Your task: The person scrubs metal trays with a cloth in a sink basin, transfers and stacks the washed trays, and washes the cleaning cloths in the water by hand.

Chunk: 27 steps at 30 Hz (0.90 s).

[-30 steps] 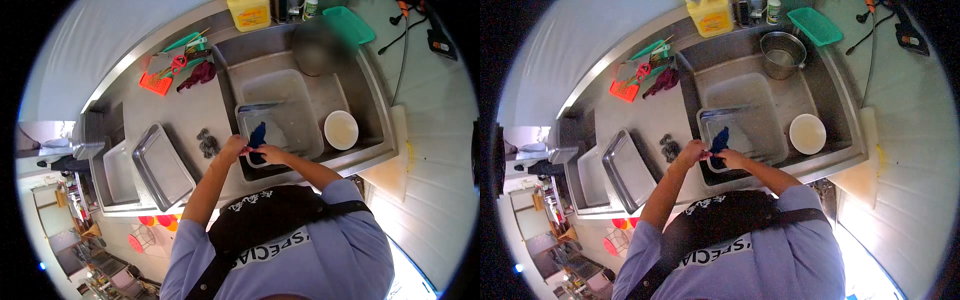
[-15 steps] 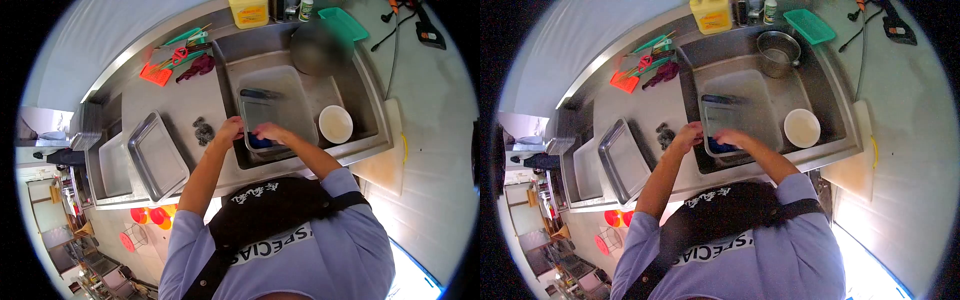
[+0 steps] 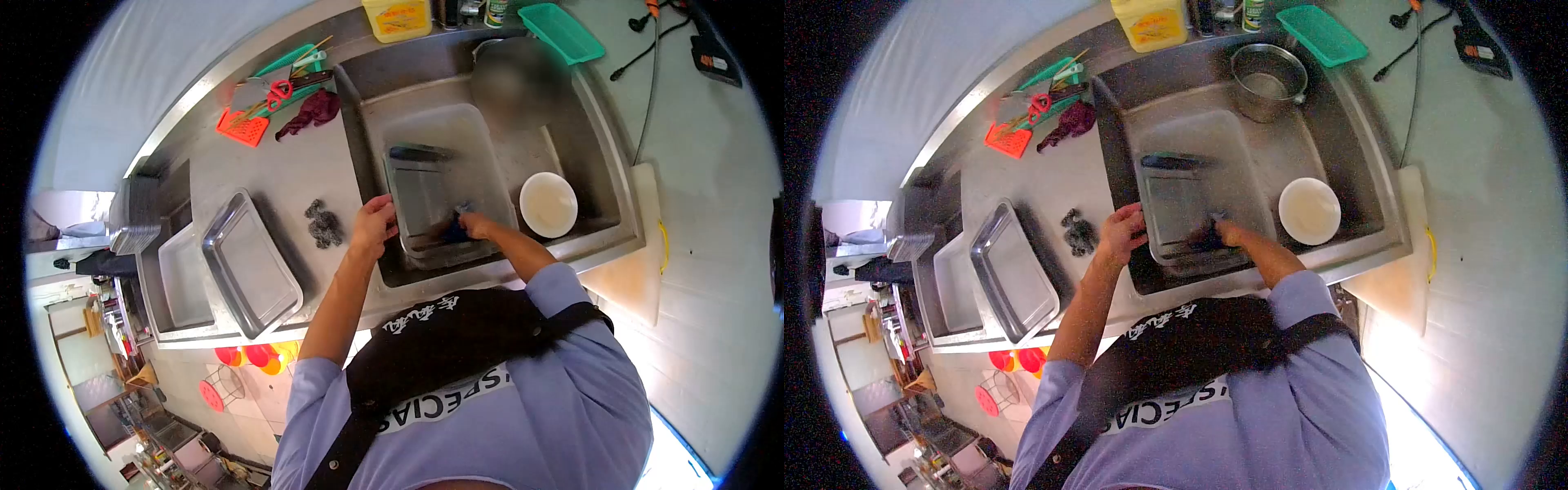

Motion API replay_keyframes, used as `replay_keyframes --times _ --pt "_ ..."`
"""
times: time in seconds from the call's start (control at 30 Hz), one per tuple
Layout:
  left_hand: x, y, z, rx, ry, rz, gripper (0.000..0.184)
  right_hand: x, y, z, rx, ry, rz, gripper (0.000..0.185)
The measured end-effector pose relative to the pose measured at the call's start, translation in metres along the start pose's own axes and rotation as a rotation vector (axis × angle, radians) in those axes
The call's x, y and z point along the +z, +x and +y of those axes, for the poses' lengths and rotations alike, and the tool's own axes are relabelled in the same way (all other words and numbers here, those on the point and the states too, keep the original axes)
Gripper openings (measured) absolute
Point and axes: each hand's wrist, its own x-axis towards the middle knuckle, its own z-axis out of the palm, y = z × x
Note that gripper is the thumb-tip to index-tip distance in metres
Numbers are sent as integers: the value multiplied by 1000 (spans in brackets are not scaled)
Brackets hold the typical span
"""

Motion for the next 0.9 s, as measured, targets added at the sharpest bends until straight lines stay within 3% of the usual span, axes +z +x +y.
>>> replay_keyframes --times 0.13,0.23,0.3,0.37,0.47,0.53,0.67,0.73,0.8,0.9 --pt "4 4 1 70 29 -44 40 1 11 27 72 -150 -87 34" --pt "1 2 -2 61 128 -39 51 -52 -38 -33 262 857 -71 36" --pt "5 0 -3 62 132 -35 57 -70 -43 -59 -88 877 -198 39" --pt "10 0 -3 84 81 -12 61 -63 -43 -93 -359 854 -119 46" --pt "7 12 -11 219 134 -33 61 -68 -67 -136 -387 307 199 44" --pt "6 9 -12 234 158 -13 60 -66 -66 -127 -396 197 142 46" --pt "-6 14 -17 274 251 12 58 -42 -40 -72 -298 -23 -10 47" --pt "-6 12 -15 292 196 -12 56 -3 -6 -11 -310 -169 32 43" --pt "-9 16 -16 304 236 -16 52 15 10 26 -126 -205 -43 37" --pt "-5 11 -14 229 138 -38 52 -33 -17 -21 183 373 -88 36"
